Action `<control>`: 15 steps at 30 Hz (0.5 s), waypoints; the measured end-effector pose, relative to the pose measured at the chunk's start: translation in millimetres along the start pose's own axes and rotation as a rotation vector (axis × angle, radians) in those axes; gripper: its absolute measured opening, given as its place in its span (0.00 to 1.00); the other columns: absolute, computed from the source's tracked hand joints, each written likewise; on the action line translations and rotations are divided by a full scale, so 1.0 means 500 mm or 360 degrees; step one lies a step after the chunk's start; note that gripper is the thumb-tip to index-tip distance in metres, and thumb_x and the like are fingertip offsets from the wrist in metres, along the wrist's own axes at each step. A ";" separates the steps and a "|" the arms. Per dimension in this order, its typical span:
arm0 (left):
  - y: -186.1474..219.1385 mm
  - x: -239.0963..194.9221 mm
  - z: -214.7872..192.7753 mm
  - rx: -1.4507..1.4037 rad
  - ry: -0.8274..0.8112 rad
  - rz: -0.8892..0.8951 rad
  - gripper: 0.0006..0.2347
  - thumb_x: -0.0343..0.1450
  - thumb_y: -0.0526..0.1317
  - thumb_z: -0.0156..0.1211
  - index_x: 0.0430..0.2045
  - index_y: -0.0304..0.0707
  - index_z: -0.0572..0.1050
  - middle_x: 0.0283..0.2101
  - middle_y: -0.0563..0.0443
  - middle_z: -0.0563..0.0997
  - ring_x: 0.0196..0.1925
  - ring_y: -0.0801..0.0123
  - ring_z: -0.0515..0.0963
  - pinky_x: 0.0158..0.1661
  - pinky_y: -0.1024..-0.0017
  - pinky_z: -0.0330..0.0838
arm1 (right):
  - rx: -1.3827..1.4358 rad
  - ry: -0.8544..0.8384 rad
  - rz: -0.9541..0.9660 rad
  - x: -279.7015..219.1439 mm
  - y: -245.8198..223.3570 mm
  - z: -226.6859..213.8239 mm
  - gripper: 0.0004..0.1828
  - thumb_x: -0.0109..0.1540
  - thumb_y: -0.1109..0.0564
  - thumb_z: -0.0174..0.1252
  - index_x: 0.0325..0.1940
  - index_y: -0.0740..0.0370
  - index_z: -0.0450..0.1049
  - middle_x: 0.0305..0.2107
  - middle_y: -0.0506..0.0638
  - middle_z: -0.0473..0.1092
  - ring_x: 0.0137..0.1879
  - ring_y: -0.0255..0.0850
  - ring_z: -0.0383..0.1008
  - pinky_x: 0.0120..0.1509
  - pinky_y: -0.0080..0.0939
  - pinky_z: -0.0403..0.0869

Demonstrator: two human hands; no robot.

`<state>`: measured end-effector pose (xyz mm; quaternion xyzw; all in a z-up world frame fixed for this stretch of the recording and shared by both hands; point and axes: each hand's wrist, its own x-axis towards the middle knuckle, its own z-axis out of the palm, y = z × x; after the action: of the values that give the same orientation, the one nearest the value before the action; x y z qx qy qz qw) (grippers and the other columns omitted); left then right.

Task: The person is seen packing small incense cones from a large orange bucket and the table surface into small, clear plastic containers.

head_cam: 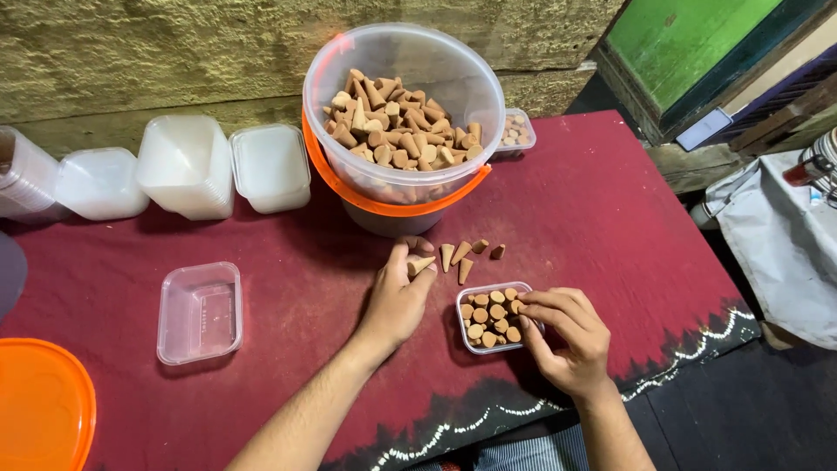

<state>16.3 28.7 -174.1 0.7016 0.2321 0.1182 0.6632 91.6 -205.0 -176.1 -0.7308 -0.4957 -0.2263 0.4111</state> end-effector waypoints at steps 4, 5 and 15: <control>0.010 -0.005 0.000 0.0014 -0.0027 -0.0141 0.07 0.71 0.37 0.53 0.41 0.48 0.72 0.46 0.59 0.84 0.42 0.73 0.80 0.48 0.70 0.69 | -0.0083 -0.0034 -0.0081 -0.003 -0.001 0.001 0.04 0.62 0.62 0.61 0.38 0.65 0.79 0.40 0.56 0.78 0.44 0.47 0.77 0.51 0.43 0.76; 0.013 -0.007 0.000 -0.0004 -0.0023 -0.0141 0.06 0.71 0.37 0.53 0.39 0.47 0.73 0.43 0.60 0.83 0.37 0.74 0.76 0.45 0.71 0.68 | -0.0137 -0.0033 -0.0095 -0.003 0.000 0.003 0.04 0.62 0.61 0.61 0.36 0.64 0.79 0.40 0.57 0.78 0.43 0.48 0.75 0.49 0.42 0.75; 0.026 -0.046 0.008 0.0227 -0.0157 0.0477 0.16 0.78 0.46 0.40 0.56 0.36 0.65 0.33 0.52 0.78 0.39 0.68 0.79 0.46 0.67 0.74 | -0.0154 0.0070 -0.0004 -0.026 0.012 -0.009 0.11 0.63 0.57 0.61 0.47 0.65 0.78 0.46 0.59 0.76 0.50 0.48 0.76 0.55 0.45 0.75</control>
<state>0.5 14.0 -158.5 0.7786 0.0999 0.1645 0.5973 92.4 -216.6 -185.5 -0.7440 -0.4760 -0.2666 0.3857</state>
